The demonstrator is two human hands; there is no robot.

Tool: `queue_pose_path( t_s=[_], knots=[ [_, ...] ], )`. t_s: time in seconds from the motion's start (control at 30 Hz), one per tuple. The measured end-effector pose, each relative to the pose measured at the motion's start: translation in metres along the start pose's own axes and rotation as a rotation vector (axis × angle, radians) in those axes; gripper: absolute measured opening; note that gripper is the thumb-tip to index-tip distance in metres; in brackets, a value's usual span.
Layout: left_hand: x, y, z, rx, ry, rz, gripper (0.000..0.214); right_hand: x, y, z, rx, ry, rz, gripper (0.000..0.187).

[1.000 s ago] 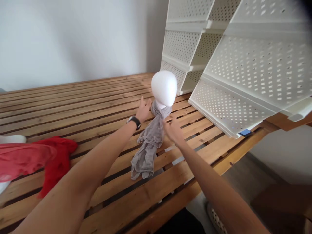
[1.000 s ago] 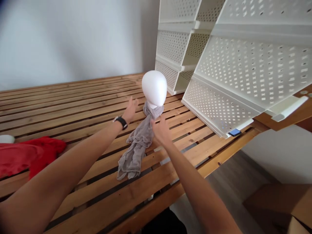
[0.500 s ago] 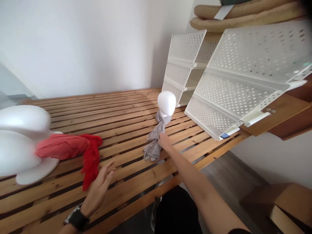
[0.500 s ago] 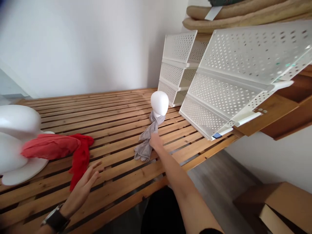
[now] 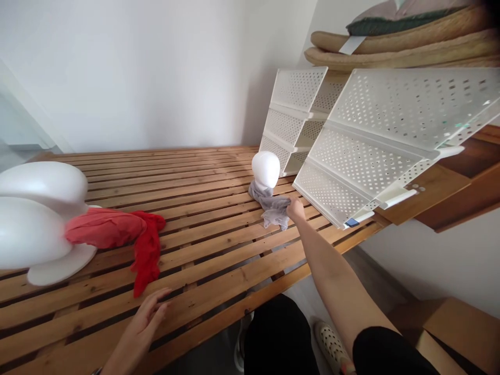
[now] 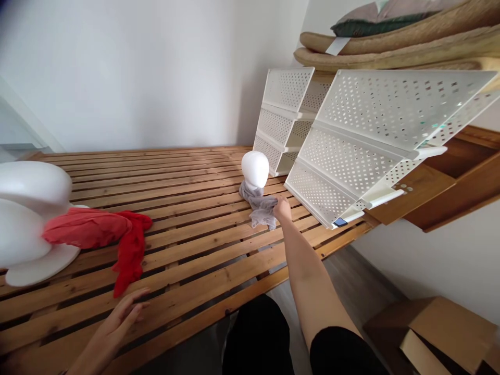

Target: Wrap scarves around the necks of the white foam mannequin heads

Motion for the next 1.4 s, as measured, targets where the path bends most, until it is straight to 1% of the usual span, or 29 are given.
queue_pose_path(
  t_s=[0.07, 0.13, 0.2, 0.27, 0.33, 0.4, 0.43, 0.47, 0.5, 0.53, 0.6, 0.63, 0.67, 0.7, 0.73, 0.77, 0.8, 0.83, 0.87, 0.9, 0.93, 0.97, 1.0, 1.03, 1.1, 1.17, 1.23, 1.27, 1.4],
  knots=[
    [0.009, -0.003, -0.002, 0.000, 0.008, -0.009, 0.063, -0.004, -0.005, 0.019, 0.093, -0.032, -0.013, 0.036],
    [0.015, -0.004, -0.006, 0.001, 0.049, -0.011, 0.062, -0.003, -0.013, 0.034, 0.179, -0.054, -0.044, 0.036],
    [0.014, -0.003, -0.011, 0.009, 0.090, 0.005, 0.062, 0.002, -0.021, 0.038, 0.205, -0.064, -0.062, 0.036],
    [0.008, 0.001, -0.018, 0.007, 0.109, 0.032, 0.061, 0.007, -0.026, 0.028, 0.171, -0.064, -0.050, 0.039],
    [-0.001, 0.003, -0.026, -0.003, 0.113, 0.057, 0.061, 0.016, -0.034, 0.007, 0.107, -0.054, -0.036, 0.044],
    [-0.010, 0.000, -0.034, -0.030, 0.124, 0.065, 0.060, 0.034, -0.051, -0.015, 0.047, -0.023, -0.077, 0.049],
    [-0.015, -0.004, -0.037, -0.047, 0.133, 0.070, 0.059, 0.047, -0.066, -0.022, 0.026, 0.002, -0.122, 0.051],
    [-0.021, -0.010, -0.040, -0.064, 0.140, 0.076, 0.058, 0.062, -0.086, -0.025, 0.014, 0.033, -0.176, 0.051],
    [-0.027, -0.017, -0.044, -0.092, 0.150, 0.083, 0.056, 0.077, -0.110, -0.023, 0.011, 0.067, -0.233, 0.051],
    [-0.033, -0.023, -0.046, -0.098, 0.144, 0.103, 0.054, 0.091, -0.139, -0.016, 0.004, 0.115, -0.292, 0.050],
    [-0.040, -0.030, -0.058, -0.137, 0.135, 0.129, 0.049, 0.111, -0.206, 0.011, 0.004, 0.220, -0.388, 0.048],
    [-0.042, -0.029, -0.069, -0.148, 0.150, 0.141, 0.047, 0.117, -0.245, 0.025, -0.022, 0.345, -0.473, 0.046],
    [-0.043, -0.026, -0.083, -0.168, 0.173, 0.141, 0.046, 0.120, -0.282, 0.041, -0.013, 0.448, -0.533, 0.047],
    [-0.044, -0.021, -0.104, -0.219, 0.186, 0.130, 0.043, 0.119, -0.316, 0.058, 0.021, 0.518, -0.556, 0.046],
    [-0.046, -0.015, -0.128, -0.282, 0.216, 0.118, 0.042, 0.118, -0.348, 0.078, 0.111, 0.534, -0.587, 0.045],
    [-0.050, -0.007, -0.156, -0.370, 0.258, 0.105, 0.041, 0.119, -0.376, 0.095, 0.212, 0.522, -0.629, 0.044],
    [-0.057, 0.001, -0.186, -0.459, 0.308, 0.088, 0.043, 0.117, -0.397, 0.107, 0.282, 0.502, -0.636, 0.045],
    [-0.064, 0.010, -0.217, -0.569, 0.355, 0.052, 0.046, 0.116, -0.411, 0.115, 0.338, 0.474, -0.639, 0.044],
    [-0.073, 0.021, -0.246, -0.649, 0.384, 0.037, 0.053, 0.114, -0.418, 0.119, 0.368, 0.449, -0.631, 0.044],
    [-0.082, 0.034, -0.271, -0.711, 0.402, 0.030, 0.063, 0.113, -0.419, 0.121, 0.379, 0.432, -0.615, 0.044],
    [-0.092, 0.045, -0.295, -0.785, 0.419, 0.007, 0.070, 0.111, -0.417, 0.121, 0.380, 0.420, -0.600, 0.043],
    [-0.098, 0.052, -0.317, -0.881, 0.431, -0.056, 0.078, 0.111, -0.412, 0.121, 0.383, 0.413, -0.592, 0.042],
    [-0.103, 0.061, -0.334, -0.933, 0.425, -0.114, 0.090, 0.110, -0.407, 0.122, 0.389, 0.410, -0.585, 0.042],
    [-0.106, 0.068, -0.345, -0.966, 0.410, -0.177, 0.098, 0.110, -0.402, 0.124, 0.394, 0.411, -0.580, 0.041],
    [-0.109, 0.078, -0.357, -1.001, 0.377, -0.297, 0.112, 0.109, -0.396, 0.127, 0.402, 0.423, -0.574, 0.040],
    [-0.109, 0.079, -0.360, -1.051, 0.375, -0.386, 0.120, 0.109, -0.394, 0.130, 0.403, 0.439, -0.568, 0.040],
    [-0.107, 0.077, -0.359, -1.089, 0.397, -0.438, 0.128, 0.109, -0.394, 0.130, 0.399, 0.454, -0.555, 0.041],
    [-0.104, 0.076, -0.357, -1.089, 0.409, -0.459, 0.130, 0.109, -0.393, 0.131, 0.401, 0.458, -0.549, 0.041],
    [-0.089, 0.075, -0.356, -1.016, 0.477, -0.526, 0.131, 0.107, -0.392, 0.134, 0.436, 0.450, -0.524, 0.042]
  ],
)
Point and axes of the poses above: each hand's wrist, its own y-axis towards the middle knuckle, its own z-axis out of the palm, x = y × z, the point moved 8 cm from there along y, towards the middle knuckle, and after that the axes turned 11 degrees about z, right-handed, at the moved point
